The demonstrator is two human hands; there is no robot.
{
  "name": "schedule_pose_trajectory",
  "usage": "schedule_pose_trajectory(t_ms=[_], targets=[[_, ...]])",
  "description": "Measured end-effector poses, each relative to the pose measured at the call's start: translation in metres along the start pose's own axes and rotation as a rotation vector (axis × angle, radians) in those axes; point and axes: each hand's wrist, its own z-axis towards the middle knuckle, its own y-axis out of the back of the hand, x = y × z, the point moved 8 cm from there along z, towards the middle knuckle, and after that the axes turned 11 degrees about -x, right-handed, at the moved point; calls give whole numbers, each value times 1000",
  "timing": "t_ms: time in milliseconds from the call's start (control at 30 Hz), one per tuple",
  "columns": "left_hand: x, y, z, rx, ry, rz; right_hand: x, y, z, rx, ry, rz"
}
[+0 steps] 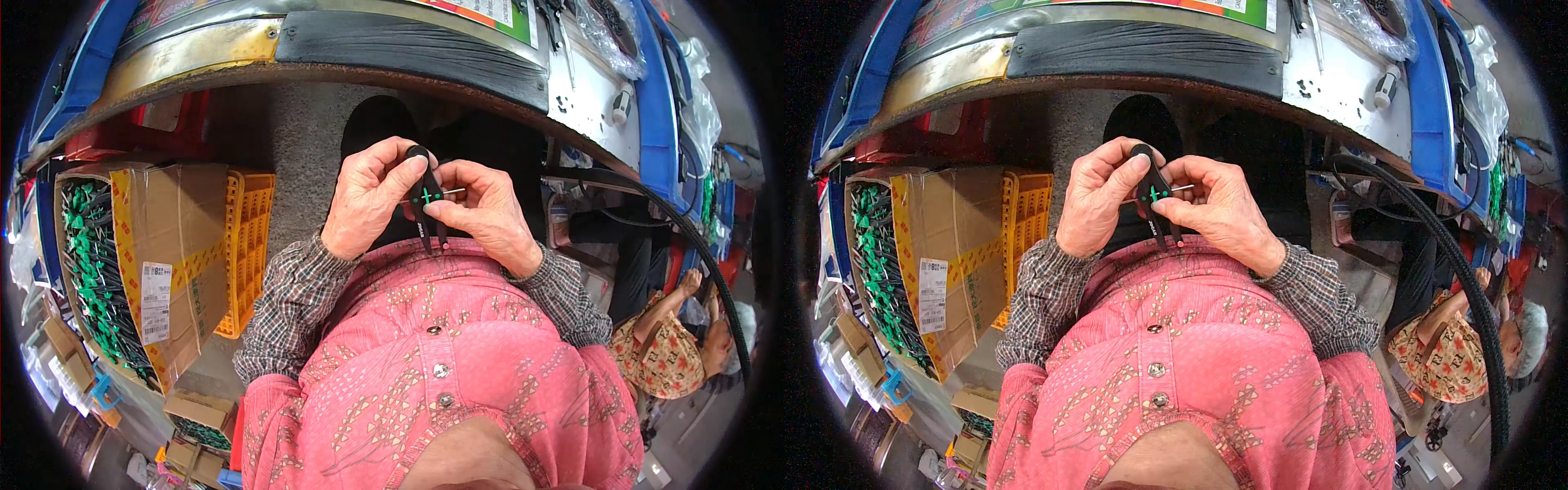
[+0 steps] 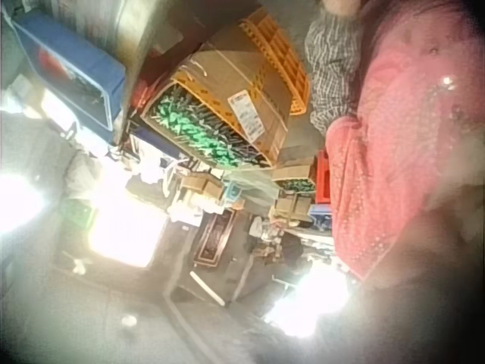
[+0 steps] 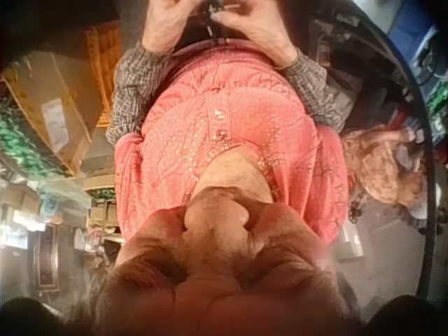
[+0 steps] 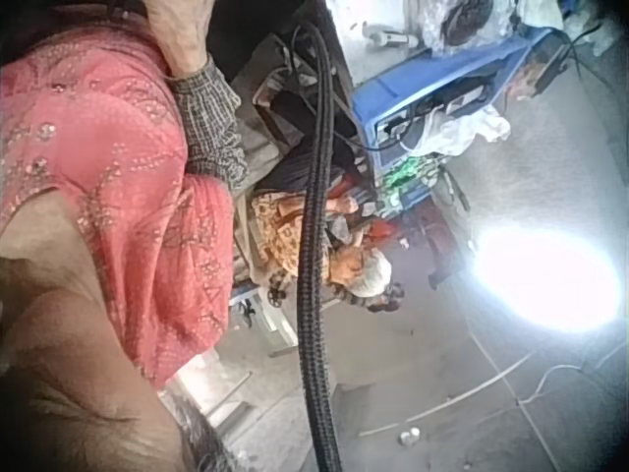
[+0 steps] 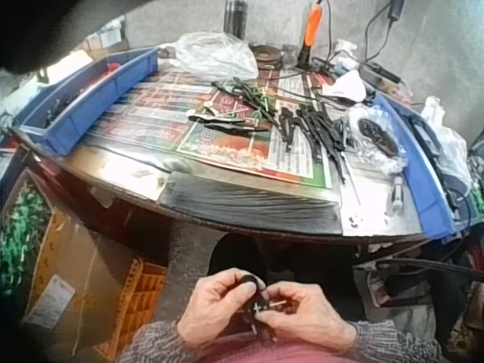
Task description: The person assembles small plastic parts, metal rods, and green components by hand at a workbench.
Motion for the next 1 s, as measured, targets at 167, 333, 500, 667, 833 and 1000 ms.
schedule_pose_trajectory(t_ms=[167,333,500,667,833,1000], targets=[[-1,2,0,-15,-9,-7,0,1,1,49,-46,-129],[-1,2,0,-7,-13,3,-1,-3,-1,76,-78,-157],[-3,1,2,-4,-13,-9,5,-3,1,26,42,-52],[-6,5,1,-13,-16,-4,8,-5,1,50,-42,-36],[-6,3,0,-10,-44,-6,5,-7,-1,74,-65,-76],[-7,3,-1,-9,-31,-16,7,-7,-2,65,-6,-52]])
